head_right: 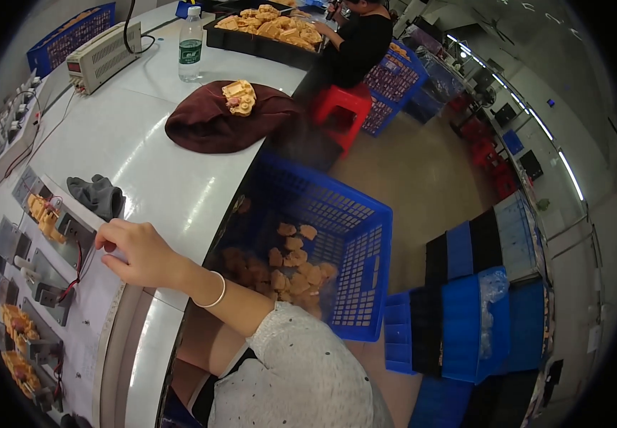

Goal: The person assembles plastic toy components by hand at a factory workbench, then tests the assembled parts using a testing jig.

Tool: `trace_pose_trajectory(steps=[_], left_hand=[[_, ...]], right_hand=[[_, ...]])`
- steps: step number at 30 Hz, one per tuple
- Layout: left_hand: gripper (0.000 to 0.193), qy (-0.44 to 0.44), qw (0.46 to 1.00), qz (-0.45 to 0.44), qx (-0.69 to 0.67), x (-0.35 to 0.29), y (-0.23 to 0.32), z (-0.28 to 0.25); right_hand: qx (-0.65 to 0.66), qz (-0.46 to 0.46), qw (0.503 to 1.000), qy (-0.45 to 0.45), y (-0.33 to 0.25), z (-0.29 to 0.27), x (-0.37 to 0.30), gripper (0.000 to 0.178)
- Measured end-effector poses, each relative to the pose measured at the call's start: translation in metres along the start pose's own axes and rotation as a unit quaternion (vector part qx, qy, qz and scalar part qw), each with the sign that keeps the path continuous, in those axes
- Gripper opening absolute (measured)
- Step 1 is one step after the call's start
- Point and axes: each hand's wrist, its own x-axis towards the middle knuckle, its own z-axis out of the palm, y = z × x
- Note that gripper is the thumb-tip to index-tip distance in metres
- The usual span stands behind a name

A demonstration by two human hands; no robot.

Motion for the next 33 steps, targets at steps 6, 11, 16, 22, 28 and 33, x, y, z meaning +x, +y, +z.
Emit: trace_pose_trajectory(steps=[6,11,16,22,28,33], left_hand=[[0.030,-0.103,0.985,-0.127,0.055,0.020,0.011,-0.019],[0.028,-0.050,0.992,-0.112,-0.010,0.017,0.000,-0.017],[0.024,0.013,0.998,-0.025,0.058,0.009,0.030,0.006],[0.022,-0.026,0.996,0.076,-0.050,-0.002,0.098,0.048],[0.010,-0.054,0.998,0.009,-0.040,0.020,0.048,0.072],[0.012,-0.055,0.994,-0.025,-0.086,0.026,0.049,0.073]], right_hand=[[0.013,-0.011,0.999,-0.027,0.003,-0.003,0.007,0.018],[-0.029,0.014,0.999,-0.020,-0.006,0.008,0.008,0.014],[-0.050,0.008,0.999,0.006,0.000,0.007,0.005,0.012],[-0.028,0.015,0.999,-0.009,-0.007,0.008,0.009,0.012],[-0.018,0.005,1.000,0.004,-0.003,0.007,0.006,0.013],[-0.012,0.024,1.000,-0.007,-0.005,0.002,0.007,0.012]])
